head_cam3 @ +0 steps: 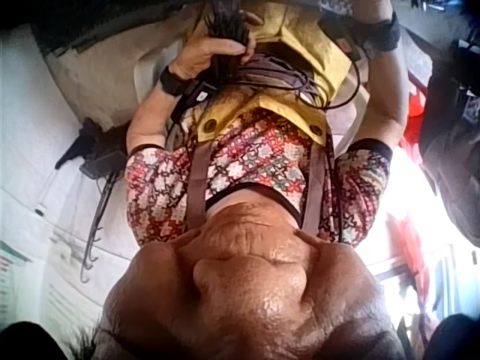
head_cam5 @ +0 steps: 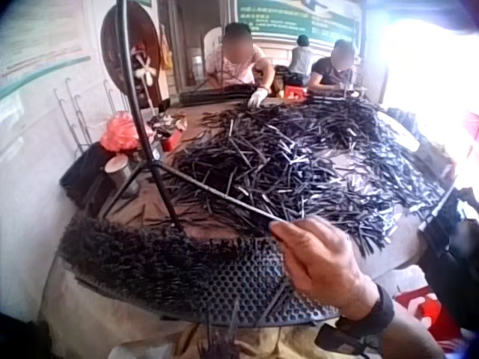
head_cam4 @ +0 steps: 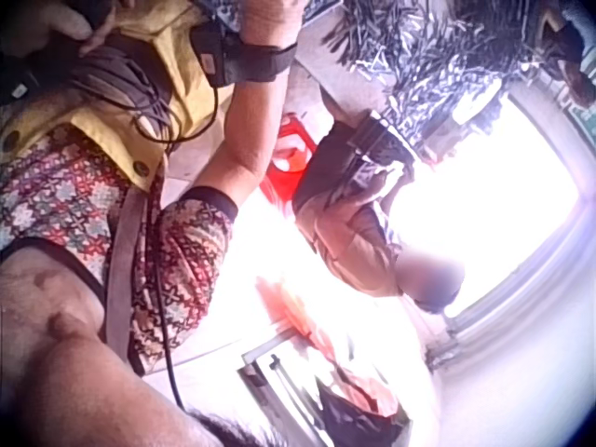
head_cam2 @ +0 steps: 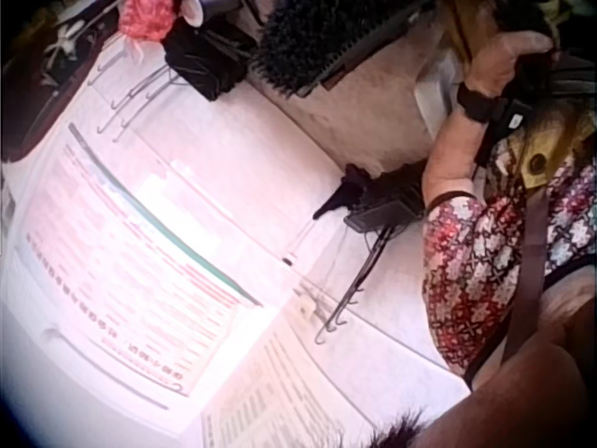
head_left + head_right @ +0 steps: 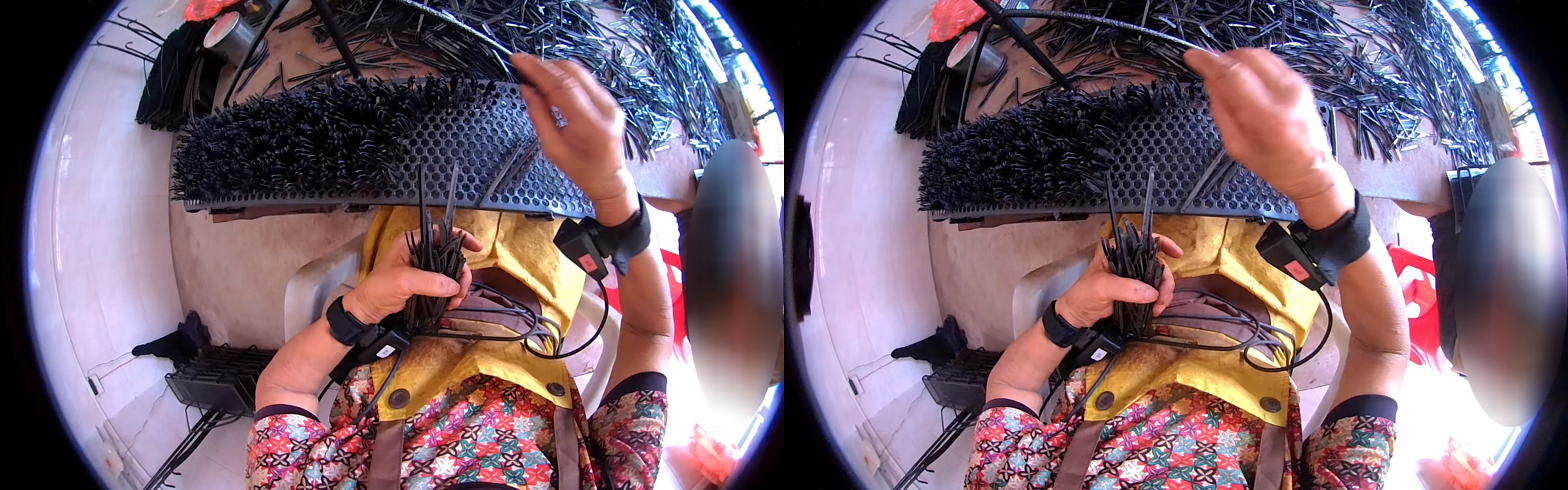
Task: The person picks up a bundle of black plastic strips and threads them one by one through the holes of a black mesh panel on a table.
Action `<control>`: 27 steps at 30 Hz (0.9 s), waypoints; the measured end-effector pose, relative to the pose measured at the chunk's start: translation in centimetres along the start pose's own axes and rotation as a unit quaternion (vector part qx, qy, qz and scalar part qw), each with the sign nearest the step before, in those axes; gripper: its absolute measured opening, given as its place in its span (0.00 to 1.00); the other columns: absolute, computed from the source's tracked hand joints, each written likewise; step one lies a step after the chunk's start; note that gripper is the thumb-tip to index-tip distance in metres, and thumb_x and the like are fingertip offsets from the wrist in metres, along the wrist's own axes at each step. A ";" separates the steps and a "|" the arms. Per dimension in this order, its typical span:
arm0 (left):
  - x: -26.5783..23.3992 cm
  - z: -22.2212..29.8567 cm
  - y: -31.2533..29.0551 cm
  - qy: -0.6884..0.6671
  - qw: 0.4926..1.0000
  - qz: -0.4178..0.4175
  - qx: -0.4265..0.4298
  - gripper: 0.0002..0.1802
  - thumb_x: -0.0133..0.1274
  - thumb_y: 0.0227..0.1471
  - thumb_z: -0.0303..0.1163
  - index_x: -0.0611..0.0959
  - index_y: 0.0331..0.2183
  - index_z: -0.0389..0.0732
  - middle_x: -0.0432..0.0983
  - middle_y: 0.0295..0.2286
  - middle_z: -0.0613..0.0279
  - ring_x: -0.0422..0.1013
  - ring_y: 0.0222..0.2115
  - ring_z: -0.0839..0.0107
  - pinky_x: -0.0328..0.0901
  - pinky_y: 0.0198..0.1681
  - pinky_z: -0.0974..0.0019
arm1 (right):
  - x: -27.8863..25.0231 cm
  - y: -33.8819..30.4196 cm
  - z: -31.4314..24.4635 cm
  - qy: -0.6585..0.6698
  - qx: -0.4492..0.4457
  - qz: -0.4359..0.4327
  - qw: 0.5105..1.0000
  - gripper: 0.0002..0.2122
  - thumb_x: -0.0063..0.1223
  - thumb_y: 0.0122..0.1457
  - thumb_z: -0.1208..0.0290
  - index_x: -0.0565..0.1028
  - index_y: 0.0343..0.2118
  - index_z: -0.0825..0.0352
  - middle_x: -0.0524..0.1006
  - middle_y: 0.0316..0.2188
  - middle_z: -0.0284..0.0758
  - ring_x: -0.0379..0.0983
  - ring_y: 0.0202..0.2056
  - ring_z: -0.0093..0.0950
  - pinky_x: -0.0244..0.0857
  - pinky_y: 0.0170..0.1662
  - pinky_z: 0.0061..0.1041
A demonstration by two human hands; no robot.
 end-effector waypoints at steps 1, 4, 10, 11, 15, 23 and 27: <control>0.0 -0.1 0.0 -0.005 1.000 0.000 0.000 0.27 0.56 0.39 0.25 0.70 0.45 0.35 0.74 0.25 0.60 0.70 0.23 0.75 0.65 0.28 0.73 | -0.9 0.2 0.7 0.024 0.061 0.030 0.997 0.13 0.53 0.46 0.83 0.75 0.38 0.69 0.75 0.25 0.37 0.73 0.24 0.27 0.68 0.27 0.21; -0.1 -0.1 0.1 -0.013 1.000 0.000 0.000 0.27 0.56 0.39 0.24 0.70 0.45 0.35 0.74 0.25 0.60 0.71 0.23 0.75 0.65 0.28 0.74 | -0.9 -1.0 2.9 0.156 0.209 0.097 0.961 0.12 0.56 0.47 0.83 0.75 0.37 0.70 0.77 0.25 0.35 0.75 0.24 0.20 0.68 0.26 0.14; -0.2 -0.2 0.2 -0.009 1.000 -0.002 -0.003 0.28 0.56 0.38 0.25 0.70 0.45 0.35 0.74 0.24 0.60 0.71 0.23 0.74 0.65 0.28 0.73 | 1.0 -2.8 4.2 0.245 0.265 0.175 0.916 0.10 0.56 0.48 0.82 0.74 0.36 0.70 0.77 0.27 0.33 0.76 0.25 0.18 0.69 0.28 0.13; -0.2 -0.2 0.2 -0.011 1.000 -0.002 -0.001 0.28 0.56 0.38 0.25 0.70 0.45 0.35 0.73 0.24 0.60 0.71 0.23 0.74 0.65 0.28 0.73 | 1.4 -3.0 4.2 0.229 0.270 0.163 0.921 0.10 0.56 0.48 0.82 0.74 0.36 0.70 0.77 0.26 0.33 0.76 0.25 0.18 0.69 0.28 0.14; -0.2 -0.1 0.2 -0.010 1.000 0.001 0.001 0.28 0.56 0.37 0.26 0.70 0.45 0.35 0.73 0.24 0.60 0.70 0.23 0.74 0.65 0.28 0.73 | 1.1 -2.4 3.1 0.096 0.216 0.109 0.965 0.11 0.57 0.47 0.81 0.75 0.35 0.69 0.77 0.26 0.34 0.76 0.25 0.20 0.69 0.29 0.16; -0.1 0.0 0.3 0.006 0.999 0.039 -0.008 0.30 0.56 0.32 0.27 0.68 0.43 0.31 0.72 0.21 0.56 0.69 0.21 0.70 0.64 0.27 0.69 | 1.5 -1.9 2.2 0.051 0.120 0.075 0.989 0.10 0.55 0.46 0.82 0.74 0.34 0.70 0.76 0.27 0.39 0.74 0.29 0.35 0.69 0.32 0.25; -0.2 0.1 0.4 0.022 0.999 0.040 -0.009 0.31 0.56 0.31 0.27 0.68 0.43 0.31 0.72 0.21 0.56 0.69 0.21 0.70 0.64 0.27 0.69 | 3.3 -1.7 1.4 0.026 0.021 -0.024 0.999 0.10 0.53 0.45 0.83 0.73 0.33 0.70 0.74 0.25 0.39 0.70 0.25 0.37 0.67 0.29 0.31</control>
Point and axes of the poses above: each hand's wrist, its own y-axis towards the middle knuckle, its own x-axis out of the palm, z = x × y, the point moved 8 cm from there along y, towards the middle knuckle
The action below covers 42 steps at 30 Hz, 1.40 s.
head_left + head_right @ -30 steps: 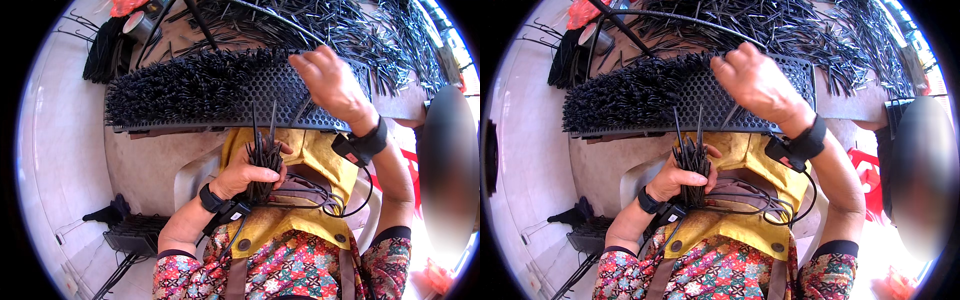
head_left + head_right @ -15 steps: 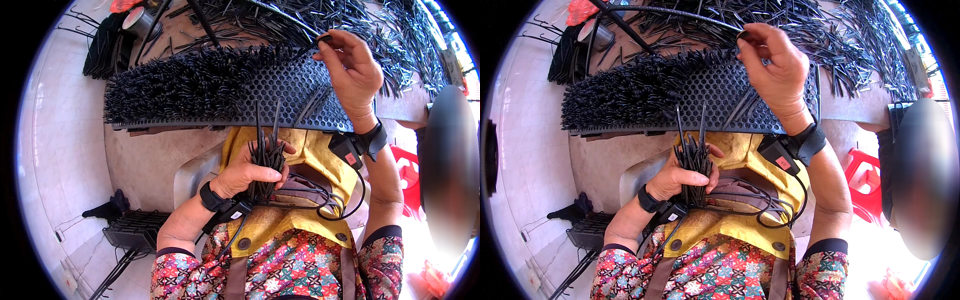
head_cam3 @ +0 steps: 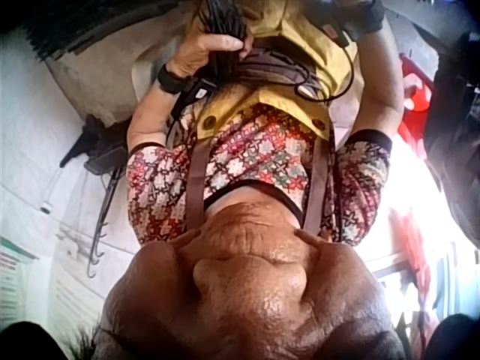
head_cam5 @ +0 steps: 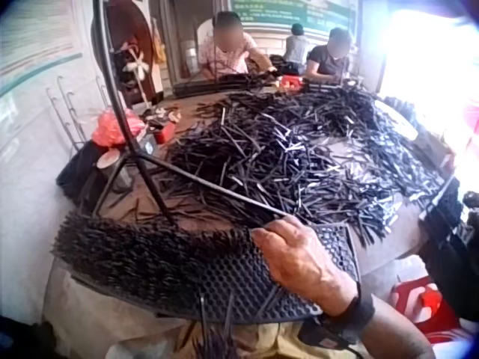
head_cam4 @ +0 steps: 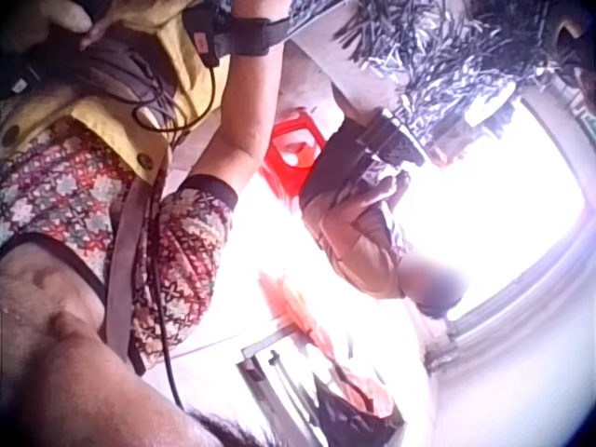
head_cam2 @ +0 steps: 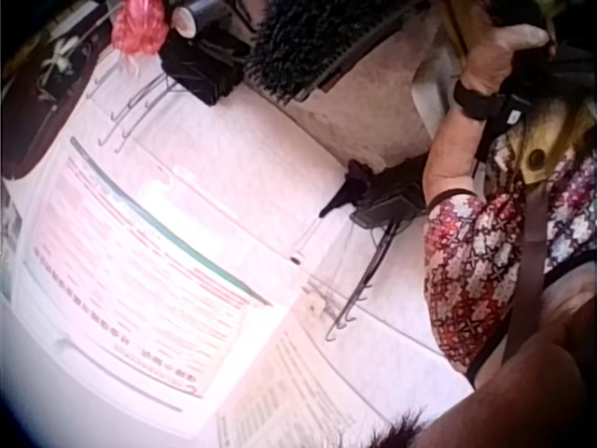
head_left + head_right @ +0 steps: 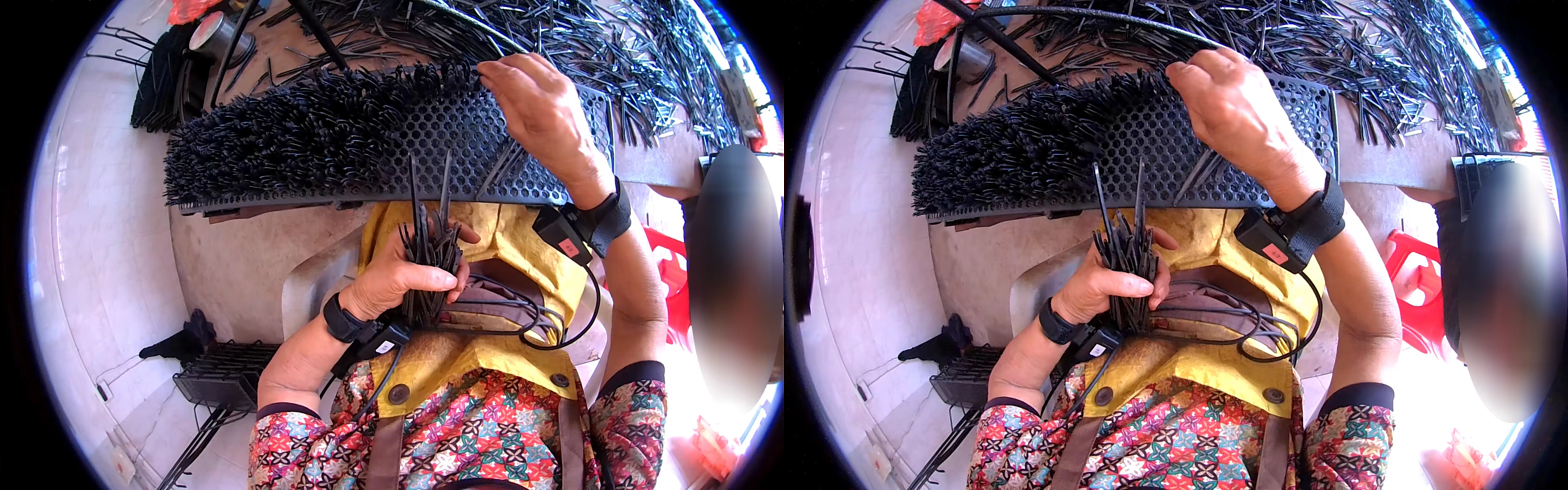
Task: The person picks up a bundle of black plastic strips and threads them one by one through the holes of a black mesh panel on a table.
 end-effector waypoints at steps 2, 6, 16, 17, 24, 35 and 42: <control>0.0 0.1 -0.1 0.005 1.000 0.006 0.001 0.31 0.56 0.32 0.27 0.68 0.43 0.31 0.72 0.21 0.56 0.69 0.21 0.70 0.64 0.28 0.68 | 0.7 -0.3 0.2 -0.031 0.035 -0.053 0.998 0.10 0.53 0.45 0.82 0.73 0.33 0.70 0.74 0.24 0.39 0.70 0.25 0.37 0.67 0.29 0.31; -0.1 -0.1 -0.2 -0.009 1.000 0.002 0.014 0.30 0.56 0.33 0.26 0.68 0.43 0.31 0.72 0.21 0.56 0.69 0.21 0.70 0.65 0.28 0.68 | -2.2 -1.2 0.4 0.017 0.087 -0.009 0.996 0.09 0.53 0.48 0.80 0.73 0.35 0.69 0.74 0.23 0.38 0.70 0.25 0.37 0.65 0.28 0.29; -0.1 -0.2 -0.1 0.001 1.000 -0.017 0.013 0.28 0.54 0.36 0.25 0.68 0.45 0.33 0.73 0.23 0.57 0.70 0.22 0.71 0.65 0.29 0.70 | -3.6 -6.3 -4.6 -0.038 0.028 -0.106 0.993 0.18 0.59 0.40 0.78 0.71 0.37 0.75 0.70 0.37 0.48 0.67 0.35 0.43 0.66 0.37 0.36; -0.1 -0.3 -0.1 0.006 1.000 -0.004 0.014 0.29 0.54 0.35 0.26 0.69 0.44 0.32 0.73 0.22 0.56 0.69 0.22 0.70 0.64 0.29 0.69 | -3.0 -6.6 -5.0 -0.049 0.026 -0.129 0.990 0.18 0.59 0.39 0.77 0.71 0.37 0.76 0.69 0.38 0.48 0.66 0.37 0.44 0.65 0.38 0.37; -0.2 -0.3 -0.1 0.013 1.000 0.012 0.019 0.31 0.55 0.32 0.27 0.69 0.44 0.33 0.72 0.20 0.55 0.69 0.21 0.68 0.64 0.28 0.67 | -2.4 -7.5 -5.8 -0.087 -0.005 -0.190 0.978 0.19 0.56 0.39 0.72 0.71 0.35 0.77 0.67 0.40 0.52 0.64 0.39 0.44 0.63 0.41 0.39; -0.3 -0.3 -0.1 0.010 1.000 0.007 0.020 0.31 0.55 0.32 0.27 0.69 0.44 0.33 0.72 0.20 0.55 0.69 0.21 0.68 0.64 0.28 0.67 | -2.4 -7.4 -5.6 -0.087 -0.048 -0.239 0.966 0.19 0.48 0.40 0.70 0.71 0.35 0.77 0.69 0.34 0.47 0.64 0.35 0.38 0.62 0.38 0.33; -0.2 -0.1 -0.1 0.006 1.000 0.010 0.013 0.30 0.55 0.32 0.26 0.69 0.44 0.33 0.73 0.21 0.54 0.69 0.21 0.67 0.64 0.29 0.67 | -2.1 -6.2 -5.0 -0.109 -0.024 -0.268 0.957 0.15 0.47 0.41 0.71 0.72 0.31 0.77 0.65 0.23 0.39 0.62 0.28 0.33 0.58 0.30 0.29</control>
Point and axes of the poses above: each hand's wrist, its own y-axis towards the middle knuckle, its own x-axis out of the palm, z = x × y, the point moved 8 cm from there along y, towards the middle knuckle
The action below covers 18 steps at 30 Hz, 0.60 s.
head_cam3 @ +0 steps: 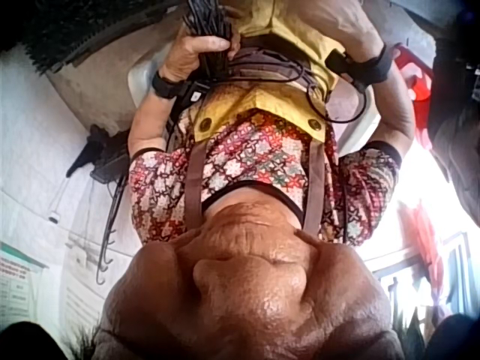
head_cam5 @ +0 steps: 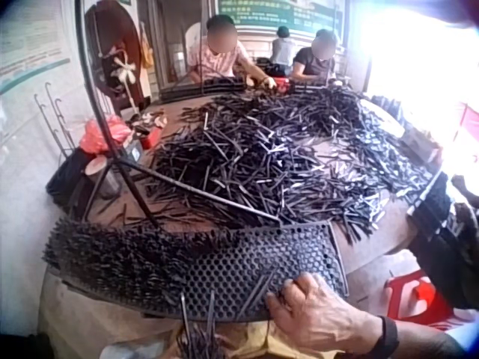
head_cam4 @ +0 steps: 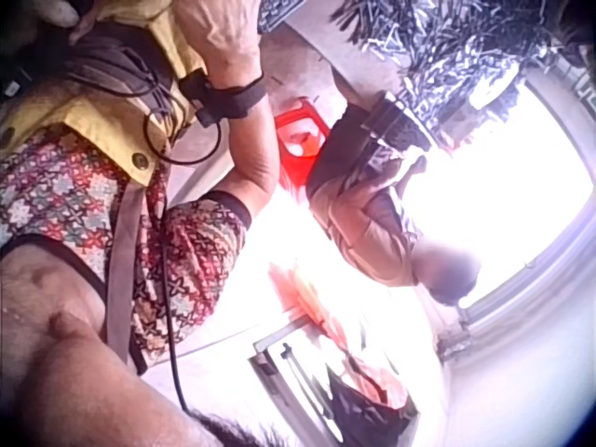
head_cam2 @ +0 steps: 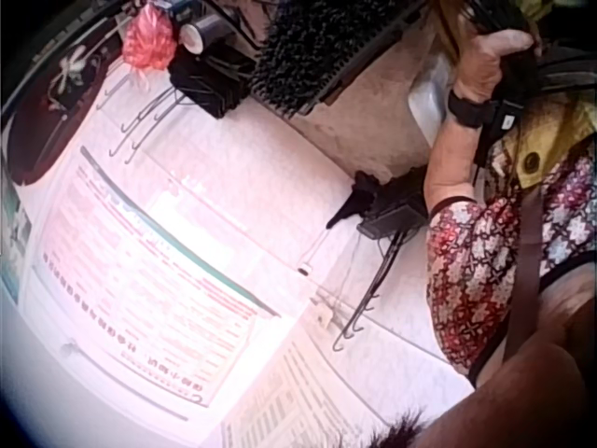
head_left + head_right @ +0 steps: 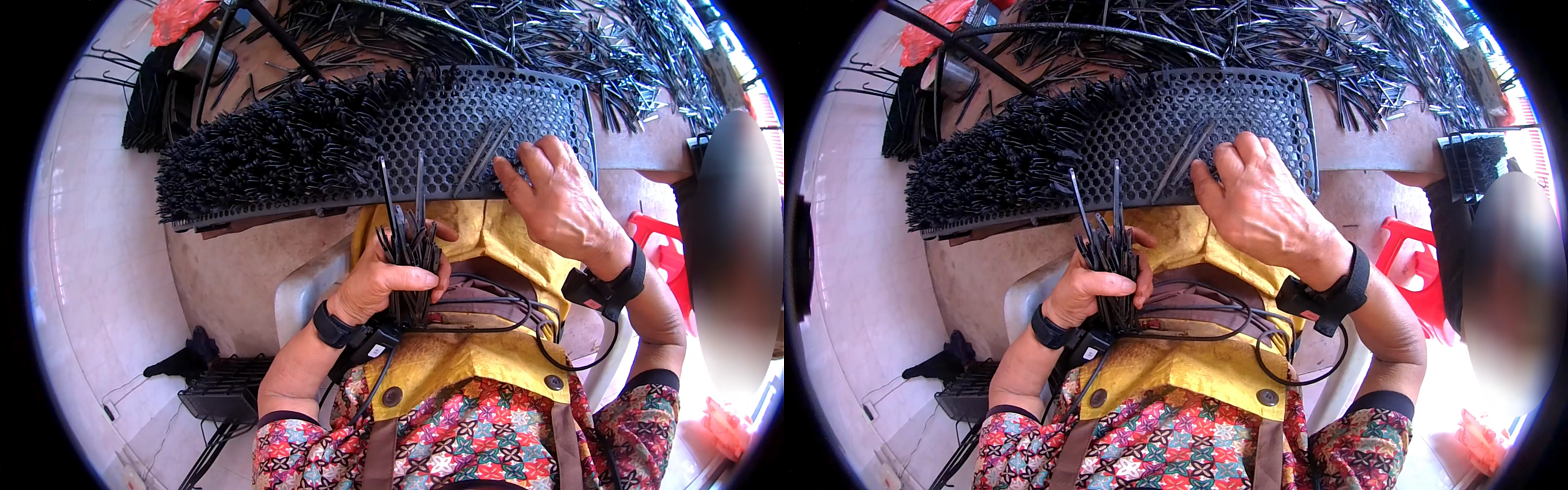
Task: The person picks up a bundle of black plastic strips and threads them one by one through the holes of a black mesh panel on a table.
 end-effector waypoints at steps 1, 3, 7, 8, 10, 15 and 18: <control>-0.1 0.0 0.0 -0.001 1.000 0.002 -0.001 0.30 0.55 0.32 0.26 0.69 0.44 0.33 0.73 0.21 0.54 0.69 0.21 0.67 0.64 0.29 0.67 | 0.1 0.3 -0.1 0.001 0.003 -0.021 1.000 0.14 0.47 0.41 0.71 0.72 0.30 0.77 0.65 0.23 0.39 0.62 0.28 0.33 0.58 0.30 0.29; -0.2 0.0 0.0 -0.002 1.000 0.005 -0.002 0.30 0.55 0.32 0.26 0.69 0.44 0.33 0.73 0.21 0.54 0.69 0.21 0.67 0.64 0.29 0.67 | 0.1 0.4 -0.3 0.003 0.007 -0.051 0.999 0.12 0.47 0.41 0.71 0.71 0.26 0.76 0.65 0.23 0.39 0.62 0.28 0.33 0.57 0.30 0.29; -0.1 0.1 0.0 -0.005 1.000 -0.021 -0.005 0.28 0.54 0.37 0.24 0.68 0.45 0.33 0.74 0.24 0.57 0.70 0.23 0.72 0.65 0.30 0.70 | -0.3 0.0 -1.4 0.000 -0.006 -0.062 0.998 0.09 0.48 0.39 0.72 0.70 0.21 0.74 0.65 0.21 0.38 0.61 0.27 0.32 0.57 0.29 0.29; 0.0 0.1 -0.1 -0.004 1.000 -0.022 -0.008 0.28 0.54 0.37 0.23 0.68 0.45 0.33 0.74 0.24 0.57 0.70 0.23 0.72 0.65 0.30 0.70 | -0.2 -0.2 -1.5 -0.002 -0.012 -0.061 0.998 0.09 0.48 0.38 0.72 0.70 0.21 0.73 0.65 0.21 0.38 0.61 0.27 0.32 0.56 0.29 0.29; 0.0 0.2 -0.1 -0.002 1.000 -0.015 -0.011 0.29 0.54 0.36 0.23 0.68 0.45 0.32 0.74 0.23 0.56 0.70 0.23 0.71 0.65 0.30 0.69 | -0.7 -0.5 -1.4 0.007 -0.025 -0.016 1.000 0.08 0.49 0.37 0.73 0.70 0.21 0.73 0.65 0.20 0.38 0.61 0.26 0.32 0.58 0.27 0.29; -0.2 -0.3 0.0 -0.020 1.000 0.001 -0.016 0.29 0.55 0.35 0.23 0.68 0.44 0.30 0.73 0.22 0.56 0.70 0.22 0.68 0.65 0.29 0.67 | -4.8 -0.3 2.2 0.049 0.050 0.190 0.979 0.12 0.55 0.43 0.79 0.72 0.34 0.73 0.73 0.26 0.39 0.69 0.24 0.32 0.64 0.24 0.27; 0.2 -0.1 0.0 -0.035 0.999 -0.011 -0.018 0.29 0.56 0.35 0.22 0.68 0.44 0.30 0.73 0.23 0.56 0.70 0.22 0.68 0.65 0.29 0.67 | -6.0 0.3 5.3 0.098 0.185 0.296 0.932 0.14 0.59 0.47 0.77 0.73 0.38 0.68 0.75 0.23 0.37 0.73 0.22 0.29 0.66 0.26 0.23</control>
Point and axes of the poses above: each hand's wrist, its own y-axis towards the middle knuckle, its own x-axis out of the palm, z = x × y, the point moved 8 cm from there along y, towards the middle knuckle
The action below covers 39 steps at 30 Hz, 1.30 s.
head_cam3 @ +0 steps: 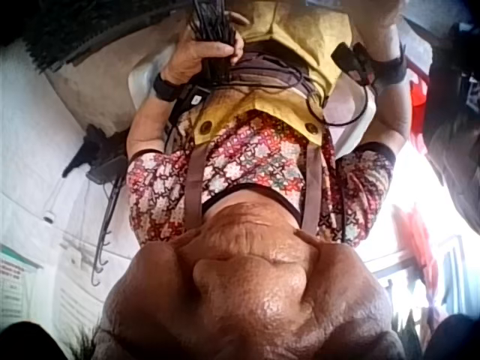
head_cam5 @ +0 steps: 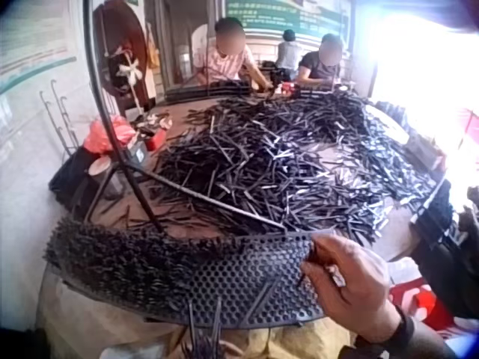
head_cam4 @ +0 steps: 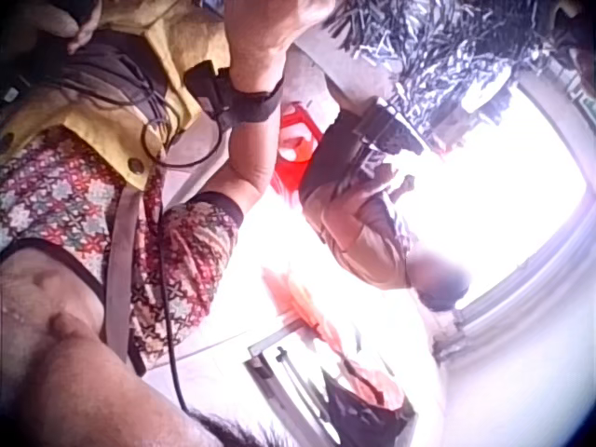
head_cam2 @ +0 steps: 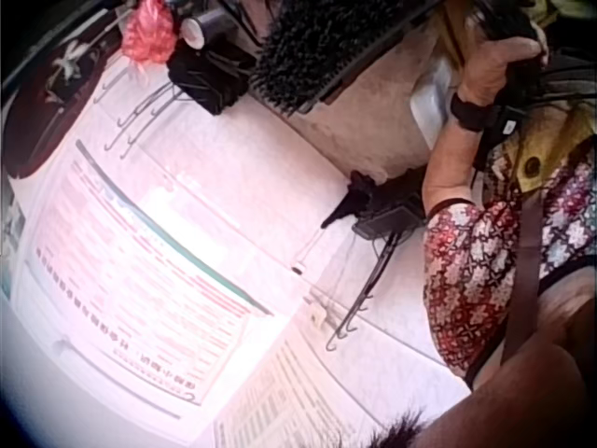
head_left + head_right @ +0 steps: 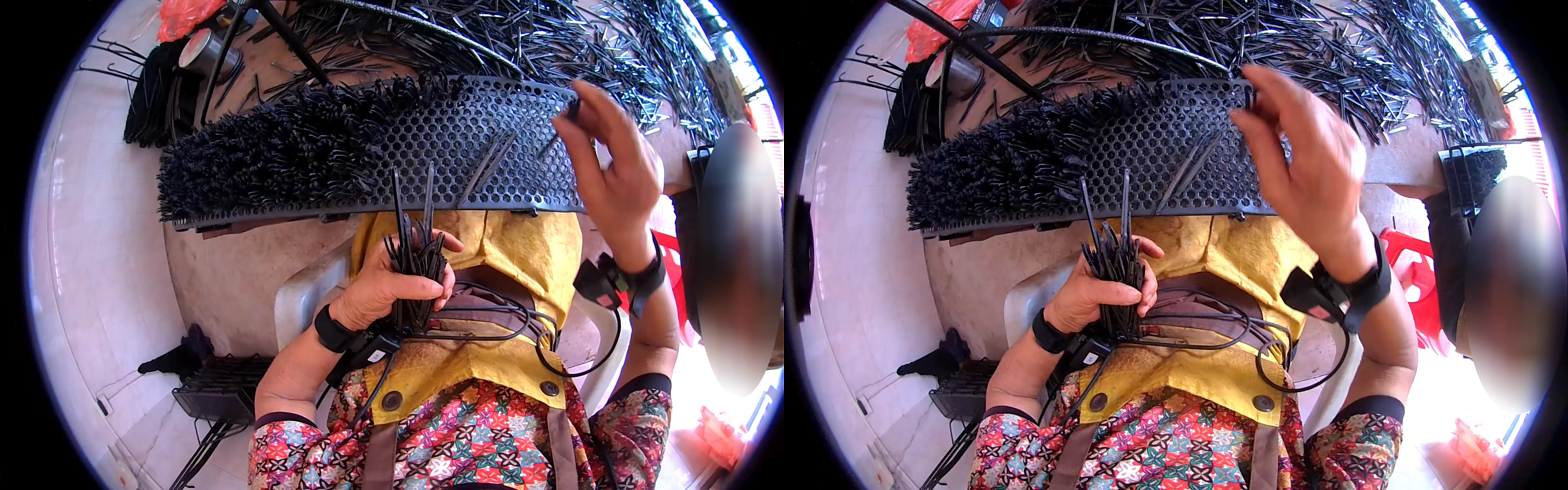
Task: The person picks up a bundle of black plastic strips and threads them one by one through the holes of a black mesh panel on a table.
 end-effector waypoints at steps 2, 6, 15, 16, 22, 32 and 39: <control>-0.1 0.0 0.0 0.007 1.000 0.005 0.000 0.29 0.55 0.35 0.22 0.68 0.43 0.30 0.73 0.23 0.56 0.70 0.22 0.68 0.65 0.28 0.67 | 1.0 0.2 2.5 0.072 0.087 0.032 0.993 0.14 0.60 0.47 0.77 0.74 0.39 0.65 0.76 0.22 0.34 0.75 0.23 0.21 0.67 0.27 0.17; -0.1 0.1 0.0 0.015 1.000 0.005 0.001 0.28 0.55 0.35 0.22 0.68 0.43 0.30 0.73 0.22 0.56 0.70 0.22 0.68 0.65 0.29 0.67 | 3.4 0.4 6.2 0.199 0.137 0.090 0.966 0.13 0.61 0.48 0.75 0.73 0.37 0.66 0.77 0.24 0.31 0.74 0.27 0.14 0.67 0.29 0.13; -0.1 0.1 -0.1 0.025 1.000 0.005 0.002 0.31 0.56 0.33 0.27 0.67 0.43 0.31 0.72 0.21 0.57 0.69 0.22 0.69 0.64 0.30 0.67 | 5.9 1.4 3.8 0.066 0.005 0.029 0.997 0.11 0.59 0.47 0.76 0.72 0.35 0.68 0.75 0.21 0.38 0.74 0.24 0.35 0.67 0.27 0.26; -0.1 0.1 0.0 0.028 1.000 0.005 0.001 0.31 0.56 0.33 0.27 0.67 0.43 0.31 0.72 0.22 0.57 0.69 0.22 0.69 0.64 0.30 0.67 | 6.0 1.7 3.2 0.049 -0.040 0.023 0.998 0.11 0.58 0.47 0.76 0.72 0.34 0.68 0.75 0.21 0.38 0.74 0.24 0.36 0.67 0.27 0.27; -0.2 0.1 0.0 0.037 0.999 0.004 0.005 0.31 0.57 0.33 0.27 0.67 0.43 0.31 0.73 0.22 0.56 0.69 0.22 0.69 0.64 0.29 0.67 | 8.5 2.2 2.3 -0.037 -0.110 -0.114 0.987 0.07 0.55 0.50 0.72 0.70 0.29 0.68 0.74 0.22 0.42 0.71 0.25 0.40 0.66 0.26 0.33; 0.0 0.1 -0.1 0.038 0.999 0.002 0.010 0.30 0.55 0.34 0.25 0.68 0.44 0.31 0.73 0.22 0.56 0.70 0.22 0.69 0.64 0.28 0.67 | 6.4 -1.6 3.9 -0.039 0.180 -0.217 0.959 0.24 0.62 0.44 0.52 0.70 0.24 0.73 0.71 0.12 0.43 0.72 0.18 0.40 0.65 0.22 0.32; -0.4 -0.3 -0.2 0.006 1.000 0.019 0.017 0.30 0.54 0.34 0.24 0.68 0.45 0.32 0.73 0.25 0.52 0.70 0.22 0.68 0.65 0.28 0.68 | 8.2 -2.3 2.5 -0.011 0.232 -0.249 0.940 0.10 0.53 0.42 0.76 0.70 0.28 0.75 0.73 0.19 0.48 0.73 0.26 0.46 0.68 0.31 0.36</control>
Point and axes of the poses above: each hand's wrist, its own y-axis towards the middle knuckle, its own x-axis out of the palm, z = x × y, the point moved 8 cm from there along y, towards the middle knuckle
